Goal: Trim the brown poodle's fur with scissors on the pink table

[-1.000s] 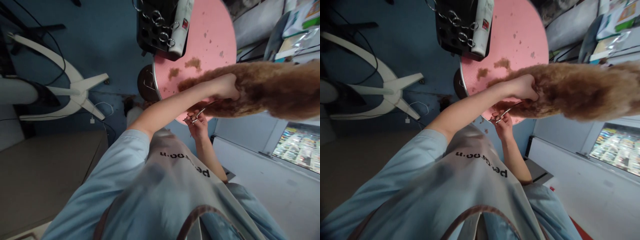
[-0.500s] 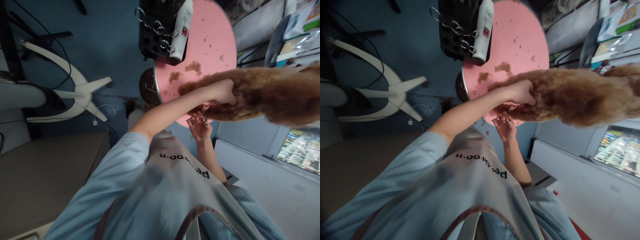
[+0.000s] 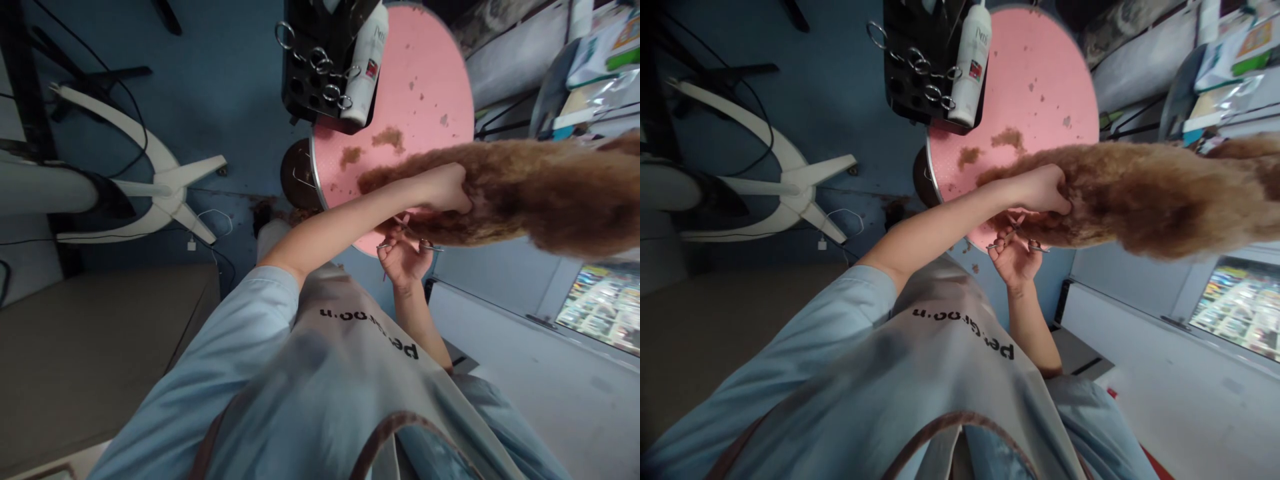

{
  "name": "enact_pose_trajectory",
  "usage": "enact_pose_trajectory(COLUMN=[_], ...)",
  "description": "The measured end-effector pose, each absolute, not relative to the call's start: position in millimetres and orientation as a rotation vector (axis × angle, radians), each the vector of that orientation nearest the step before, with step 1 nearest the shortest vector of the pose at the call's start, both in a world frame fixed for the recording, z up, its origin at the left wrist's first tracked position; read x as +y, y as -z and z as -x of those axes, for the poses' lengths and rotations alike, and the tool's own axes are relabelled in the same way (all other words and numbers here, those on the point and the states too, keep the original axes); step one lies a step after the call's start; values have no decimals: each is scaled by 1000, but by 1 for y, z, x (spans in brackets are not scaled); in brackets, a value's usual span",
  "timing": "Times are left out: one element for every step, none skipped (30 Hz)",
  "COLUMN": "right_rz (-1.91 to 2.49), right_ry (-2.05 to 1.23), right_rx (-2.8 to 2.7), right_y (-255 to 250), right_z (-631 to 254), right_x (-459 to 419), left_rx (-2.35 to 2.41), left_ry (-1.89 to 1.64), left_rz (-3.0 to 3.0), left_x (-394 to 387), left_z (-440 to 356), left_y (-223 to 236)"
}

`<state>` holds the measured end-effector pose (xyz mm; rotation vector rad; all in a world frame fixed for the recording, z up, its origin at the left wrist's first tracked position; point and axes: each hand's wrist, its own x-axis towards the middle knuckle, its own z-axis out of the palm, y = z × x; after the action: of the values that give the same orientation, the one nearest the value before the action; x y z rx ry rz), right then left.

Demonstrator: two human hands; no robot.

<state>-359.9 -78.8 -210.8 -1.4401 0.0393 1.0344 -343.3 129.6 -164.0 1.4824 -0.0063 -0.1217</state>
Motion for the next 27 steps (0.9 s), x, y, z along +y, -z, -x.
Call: enact_pose_trajectory(right_rz=[1459,1483,1502,1506,1495,1475,1455,1445,1447,1460,1479,1496,1502,1495,1477,1457,1442,1439,1450,1469,1488,1498,1495,1483,1469,1462,1465], right_ry=[-1043,-1055,-1066,-1075,-1079,-1084,-1093,-1104,-1117,-1129,-1141,-1151,-1159,-1170,-1183,-1196,-1206,-1212,-1221,-1230,-1241,-1252,-1261,-1268,-1268,-1264,-1263], right_rx=[45,55,67,77,83,83,80,80,85,94,105,113,119,122,125,126,127,122,113,99,85,75,76,87,103,118,127], right_y=[212,213,214,215,217,218,220,222,224,225,227,229,230,231,233,234,236,239,241,244,247,249,251,253,255,256,257], right_z=[360,360,359,359,359,358,358,357,357,357,358,358,358,359,359,359,359,358,358,357,357,357,357,358,358,359,360], right_x=[-79,-79,-79,-80,-80,-80,-80,-80,-80,-80,-81,-81,-81,-80,-80,-79,-78,-78,-77,-77,-77,-78,-78,-77,-77,-77,-77], left_rx=[-3,-1,3,6,9,13,15,15,13,10,8,6,6,7,12,20,28,35,37,36,32,28,24,22,24,26,27], left_ry=[113,107,106,111,114,118,123,125,127,130,131,132,127,119,109,103,98,98,102,109,113,117,119,120,121,122,119], left_rz=[-1492,-1497,-1501,-1502,-1497,-1494,-1494,-1491,-1485,-1481,-1477,-1474,-1471,-1471,-1476,-1483,-1489,-1492,-1490,-1484,-1477,-1471,-1468,-1468,-1471,-1476,-1479], left_x=[130,130,130,130,130,130,130,129,129,129,129,129,129,129,129,129,129,129,129,129,129,129,129,129,128,128,128], left_z=[343,344,344,344,345,345,345,345,345,345,346,346,346,347,348,348,349,349,349,350,350,350,349,349,349,349,349], left_y=[164,164,163,163,162,162,161,161,161,162,162,162,162,162,162,162,161,160,160,160,159,159,159,160,160,160,161])
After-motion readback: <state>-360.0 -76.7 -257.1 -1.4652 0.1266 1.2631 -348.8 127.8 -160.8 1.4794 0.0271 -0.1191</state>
